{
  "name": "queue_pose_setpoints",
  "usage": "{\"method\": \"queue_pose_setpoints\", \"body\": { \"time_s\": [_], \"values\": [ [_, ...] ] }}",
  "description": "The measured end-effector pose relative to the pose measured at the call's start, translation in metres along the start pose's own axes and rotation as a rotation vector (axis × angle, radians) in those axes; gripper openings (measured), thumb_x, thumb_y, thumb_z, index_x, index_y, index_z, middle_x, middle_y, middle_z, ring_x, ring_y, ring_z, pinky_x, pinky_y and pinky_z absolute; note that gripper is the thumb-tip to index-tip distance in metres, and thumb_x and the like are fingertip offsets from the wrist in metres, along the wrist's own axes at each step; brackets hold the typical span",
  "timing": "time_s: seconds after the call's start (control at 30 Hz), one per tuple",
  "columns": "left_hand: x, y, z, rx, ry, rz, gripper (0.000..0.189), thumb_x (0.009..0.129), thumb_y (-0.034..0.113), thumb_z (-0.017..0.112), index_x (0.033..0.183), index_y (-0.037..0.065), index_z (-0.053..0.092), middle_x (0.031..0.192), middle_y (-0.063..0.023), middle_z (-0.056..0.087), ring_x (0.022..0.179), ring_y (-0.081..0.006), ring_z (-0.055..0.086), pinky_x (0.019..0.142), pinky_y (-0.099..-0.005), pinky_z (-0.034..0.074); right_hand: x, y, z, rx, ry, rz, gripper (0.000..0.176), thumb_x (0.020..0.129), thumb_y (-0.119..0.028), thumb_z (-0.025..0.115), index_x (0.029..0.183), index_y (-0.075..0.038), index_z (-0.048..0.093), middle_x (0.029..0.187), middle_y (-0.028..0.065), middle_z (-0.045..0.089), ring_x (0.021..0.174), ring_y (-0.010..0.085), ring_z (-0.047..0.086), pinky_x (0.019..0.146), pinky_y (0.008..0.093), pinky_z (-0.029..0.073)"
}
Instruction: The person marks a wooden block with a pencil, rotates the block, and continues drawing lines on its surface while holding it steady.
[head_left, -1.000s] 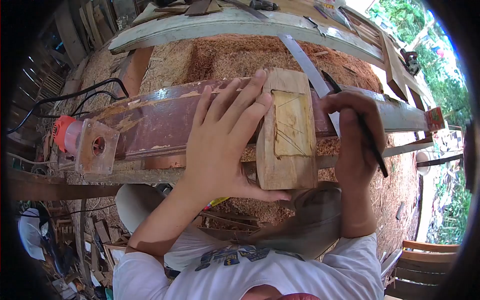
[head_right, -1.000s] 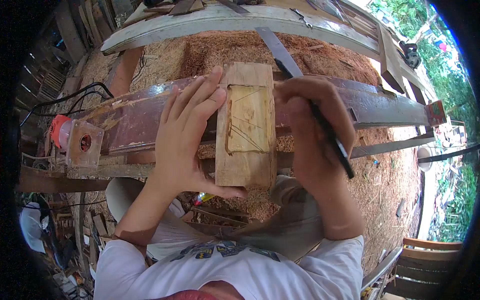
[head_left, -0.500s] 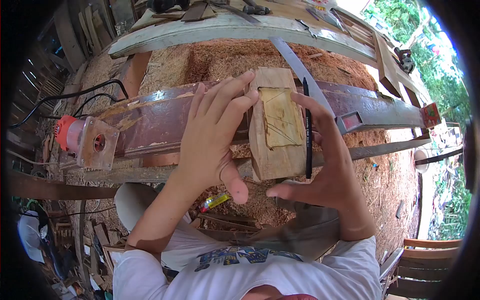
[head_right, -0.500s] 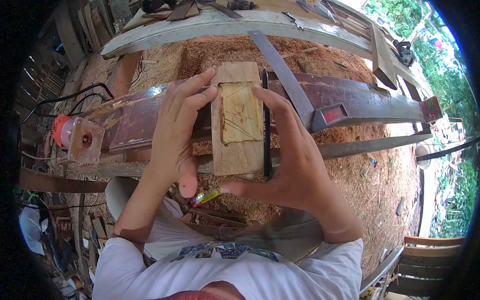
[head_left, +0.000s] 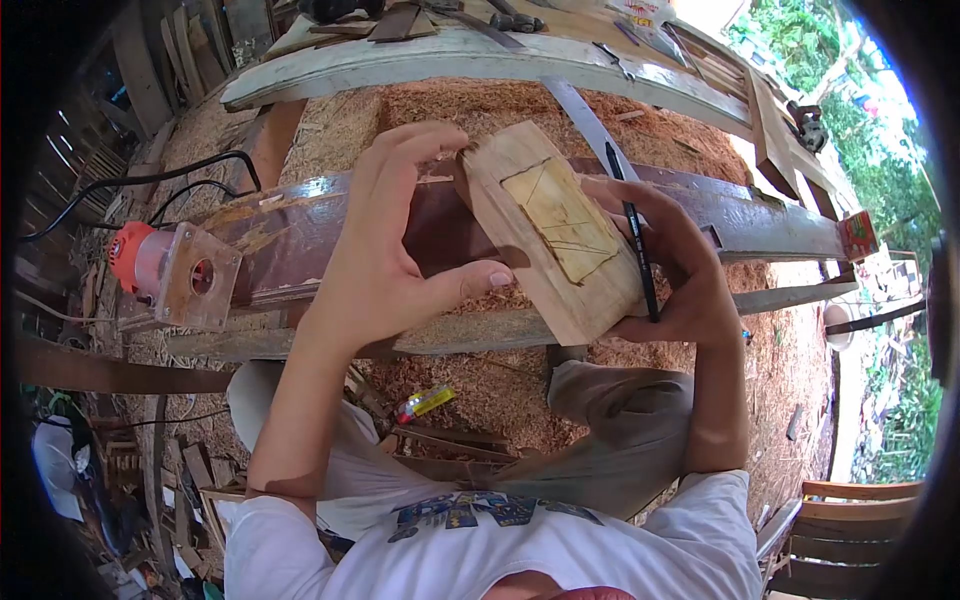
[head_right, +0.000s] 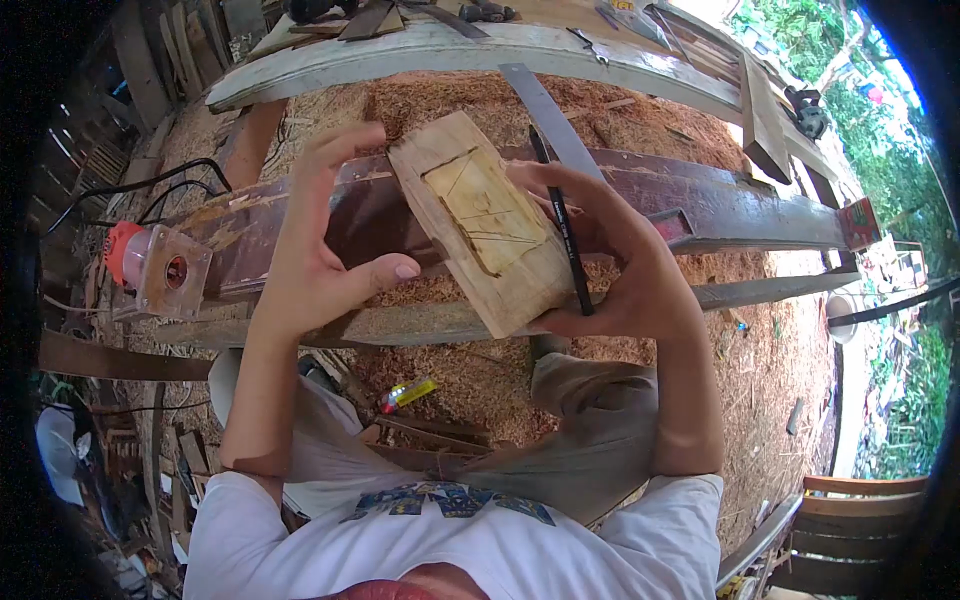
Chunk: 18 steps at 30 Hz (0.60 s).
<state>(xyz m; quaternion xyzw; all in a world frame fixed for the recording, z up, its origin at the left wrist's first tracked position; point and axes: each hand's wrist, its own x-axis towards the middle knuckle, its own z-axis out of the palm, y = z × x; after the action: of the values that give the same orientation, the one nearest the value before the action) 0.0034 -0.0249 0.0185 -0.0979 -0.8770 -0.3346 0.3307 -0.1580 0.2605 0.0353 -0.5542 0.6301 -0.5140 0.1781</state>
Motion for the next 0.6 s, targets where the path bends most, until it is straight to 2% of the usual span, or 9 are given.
{"method": "queue_pose_setpoints", "body": {
  "time_s": [0.03, 0.07, 0.13, 0.27, 0.33, 0.43, 0.5, 0.53, 0.6],
  "values": [
    [0.0, -0.002, 0.002, -0.071, 0.046, -0.036, 0.106, 0.068, 0.04, 0.1, 0.154, 0.006, 0.048, 0.153, -0.0214, 0.051, 0.144, -0.0396, 0.047, 0.123, -0.0504, 0.034, 0.0, -0.001, -0.001, -0.001, -0.006, 0.0, 0.114, 0.064, -0.01, 0.1, 0.161, -0.002, 0.041, 0.162, 0.0139, 0.048, 0.145, 0.0262, 0.052, 0.12, 0.0445, 0.045],
    [-0.001, -0.005, 0.002, -0.069, 0.052, -0.039, 0.106, 0.068, 0.04, 0.1, 0.154, 0.006, 0.048, 0.153, -0.0214, 0.051, 0.144, -0.0396, 0.047, 0.123, -0.0504, 0.034, 0.0, -0.002, -0.001, 0.003, -0.006, 0.013, 0.112, 0.065, -0.009, 0.099, 0.161, -0.002, 0.041, 0.162, 0.0141, 0.048, 0.145, 0.0259, 0.052, 0.119, 0.0444, 0.046],
    [-0.004, -0.01, 0.002, -0.153, -0.062, -0.083, 0.119, 0.065, 0.039, 0.101, 0.161, 0.005, 0.039, 0.158, -0.0216, 0.047, 0.147, -0.037, 0.046, 0.125, -0.0485, 0.033, 0.002, -0.003, -0.001, 0.009, -0.013, 0.024, 0.11, 0.066, -0.009, 0.099, 0.16, -0.002, 0.042, 0.162, 0.0144, 0.048, 0.145, 0.0255, 0.053, 0.119, 0.0442, 0.046],
    [-0.004, -0.012, 0.003, -0.239, -0.043, -0.117, 0.124, 0.061, 0.032, 0.103, 0.163, 0.005, 0.038, 0.159, -0.0199, 0.049, 0.144, -0.0337, 0.049, 0.123, -0.0465, 0.036, 0.008, -0.005, 0.003, 0.016, -0.162, -0.056, 0.108, 0.067, -0.008, 0.097, 0.16, -0.003, 0.044, 0.163, 0.0153, 0.047, 0.145, 0.025, 0.053, 0.118, 0.0435, 0.046],
    [-0.001, -0.011, -0.003, -0.463, -0.156, -0.135, 0.124, 0.057, 0.018, 0.104, 0.163, 0.007, 0.04, 0.164, -0.0104, 0.046, 0.151, -0.0234, 0.043, 0.125, -0.0387, 0.033, 0.008, -0.008, 0.006, 0.01, -0.215, -0.057, 0.107, 0.067, -0.009, 0.097, 0.16, -0.003, 0.044, 0.164, 0.0157, 0.047, 0.145, 0.0249, 0.052, 0.118, 0.0434, 0.046],
    [0.0, -0.011, -0.006, -0.454, -0.236, -0.169, 0.119, 0.057, 0.019, 0.105, 0.159, 0.008, 0.045, 0.159, -0.008, 0.051, 0.146, -0.0224, 0.048, 0.122, -0.0373, 0.036, 0.006, -0.007, 0.006, -0.034, -0.228, -0.032, 0.115, 0.063, -0.011, 0.102, 0.161, -0.004, 0.042, 0.164, 0.0166, 0.046, 0.148, 0.0258, 0.049, 0.12, 0.0441, 0.044],
    [-0.001, -0.007, -0.005, -0.422, -0.207, -0.158, 0.116, 0.056, 0.02, 0.105, 0.156, 0.008, 0.046, 0.155, -0.0071, 0.053, 0.142, -0.0217, 0.05, 0.12, -0.0371, 0.038, 0.006, -0.005, 0.004, 0.171, -0.199, -0.067, 0.126, 0.057, -0.017, 0.107, 0.161, -0.001, 0.039, 0.162, 0.0211, 0.048, 0.149, 0.0282, 0.049, 0.118, 0.0447, 0.046],
    [-0.002, -0.006, -0.004, -0.392, -0.179, -0.148, 0.114, 0.055, 0.02, 0.105, 0.153, 0.008, 0.048, 0.151, -0.0062, 0.055, 0.138, -0.021, 0.053, 0.118, -0.0369, 0.04, 0.007, -0.004, 0.006, 0.174, -0.198, -0.067, 0.126, 0.057, -0.017, 0.107, 0.161, -0.001, 0.039, 0.162, 0.0211, 0.048, 0.149, 0.0282, 0.049, 0.118, 0.0447, 0.046],
    [-0.002, -0.005, -0.002, -0.332, -0.16, -0.105, 0.115, 0.055, 0.02, 0.106, 0.153, 0.009, 0.048, 0.147, -0.0055, 0.056, 0.135, -0.0205, 0.054, 0.116, -0.0367, 0.041, 0.007, 0.0, 0.008, 0.373, -0.103, -0.138, 0.137, 0.05, -0.021, 0.11, 0.162, 0.003, 0.034, 0.161, 0.0261, 0.046, 0.149, 0.0316, 0.048, 0.117, 0.045, 0.048]
  ]
}}
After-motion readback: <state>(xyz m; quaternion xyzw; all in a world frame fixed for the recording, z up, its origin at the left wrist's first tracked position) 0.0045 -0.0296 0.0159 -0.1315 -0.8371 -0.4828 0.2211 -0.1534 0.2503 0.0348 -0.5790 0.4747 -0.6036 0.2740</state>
